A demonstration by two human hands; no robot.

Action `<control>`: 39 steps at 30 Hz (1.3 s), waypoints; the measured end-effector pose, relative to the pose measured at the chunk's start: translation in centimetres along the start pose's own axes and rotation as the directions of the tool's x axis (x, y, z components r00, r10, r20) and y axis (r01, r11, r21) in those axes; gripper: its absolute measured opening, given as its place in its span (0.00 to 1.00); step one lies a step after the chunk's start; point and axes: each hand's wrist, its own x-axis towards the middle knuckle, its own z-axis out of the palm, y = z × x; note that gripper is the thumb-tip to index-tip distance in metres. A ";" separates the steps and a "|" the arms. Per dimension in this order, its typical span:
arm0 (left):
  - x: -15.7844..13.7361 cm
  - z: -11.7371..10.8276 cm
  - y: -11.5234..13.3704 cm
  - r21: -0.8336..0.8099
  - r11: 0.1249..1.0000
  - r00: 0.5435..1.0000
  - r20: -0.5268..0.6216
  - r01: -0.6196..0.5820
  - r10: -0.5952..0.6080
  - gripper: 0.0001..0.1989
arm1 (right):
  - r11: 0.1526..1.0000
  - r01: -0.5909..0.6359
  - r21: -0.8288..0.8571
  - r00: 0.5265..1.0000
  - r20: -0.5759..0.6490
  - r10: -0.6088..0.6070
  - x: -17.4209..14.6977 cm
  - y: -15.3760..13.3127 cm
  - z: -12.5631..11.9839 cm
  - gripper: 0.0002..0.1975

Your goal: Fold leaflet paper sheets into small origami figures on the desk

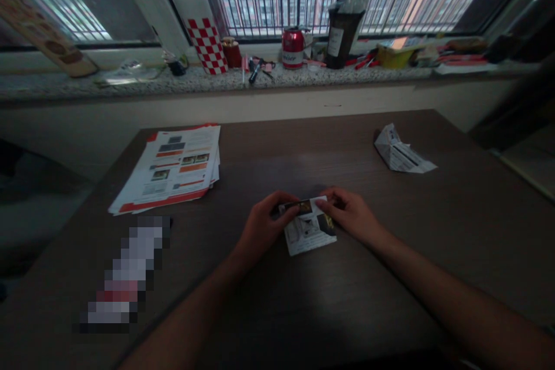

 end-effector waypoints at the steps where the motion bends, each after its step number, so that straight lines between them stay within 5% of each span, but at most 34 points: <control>1: 0.0 0.0 -0.1 -0.005 1.000 1.000 -0.002 0.000 0.000 0.07 | 1.000 0.000 -0.007 1.000 -0.003 0.000 0.0 0.0 0.0 0.15; 39: 0.4 -0.6 -0.3 -0.141 0.974 0.983 -0.029 0.175 -0.180 0.10 | 0.997 -0.028 -0.071 0.998 -0.062 0.024 0.0 -0.2 -0.4 0.14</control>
